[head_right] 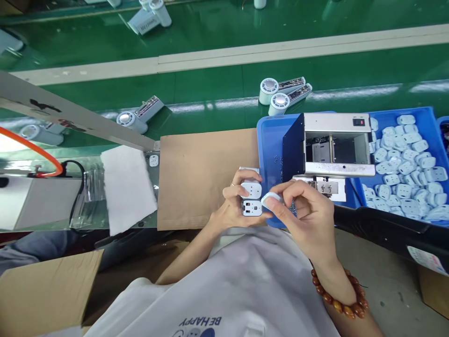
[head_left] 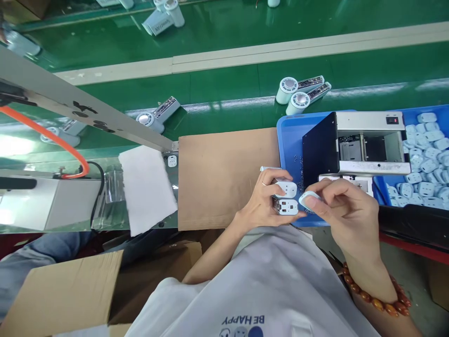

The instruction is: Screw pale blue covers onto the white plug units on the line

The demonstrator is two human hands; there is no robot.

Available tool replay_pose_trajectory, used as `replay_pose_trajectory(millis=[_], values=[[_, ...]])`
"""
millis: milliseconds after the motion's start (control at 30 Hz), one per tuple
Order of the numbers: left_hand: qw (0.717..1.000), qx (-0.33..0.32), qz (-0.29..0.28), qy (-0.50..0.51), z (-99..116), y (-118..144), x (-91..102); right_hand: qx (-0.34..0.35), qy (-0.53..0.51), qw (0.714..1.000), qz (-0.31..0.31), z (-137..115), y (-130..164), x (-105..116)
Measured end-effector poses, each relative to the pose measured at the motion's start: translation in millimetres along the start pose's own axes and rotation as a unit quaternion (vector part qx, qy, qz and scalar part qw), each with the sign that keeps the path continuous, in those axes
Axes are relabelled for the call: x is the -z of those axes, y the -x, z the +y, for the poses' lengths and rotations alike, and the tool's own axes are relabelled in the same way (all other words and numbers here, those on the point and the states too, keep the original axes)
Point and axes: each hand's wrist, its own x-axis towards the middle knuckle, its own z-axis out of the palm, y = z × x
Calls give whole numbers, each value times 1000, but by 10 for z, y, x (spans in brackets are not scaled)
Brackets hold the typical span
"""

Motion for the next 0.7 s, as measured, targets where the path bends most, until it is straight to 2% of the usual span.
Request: replay_pose_trajectory(millis=[100,233,333,433,600,700], values=[[1000,-2,-7,-12,-67,49,-46,-5,-14,1000,8,-12,36,-6],[1000,-8,12,-3,-153,121,-108,-58,-27,998,-6,0,100,-10],[1000,11,10,-8,-175,166,-144,-81,-48,995,13,11,143,-52],[999,16,3,-30,-158,187,-166,-99,-65,993,27,5,170,-125],[999,-13,22,-23,-84,131,-156,-151,-135,979,-21,-1,178,-226],[997,-37,19,-71,-29,52,-138,-161,-181,970,-12,11,228,-299]])
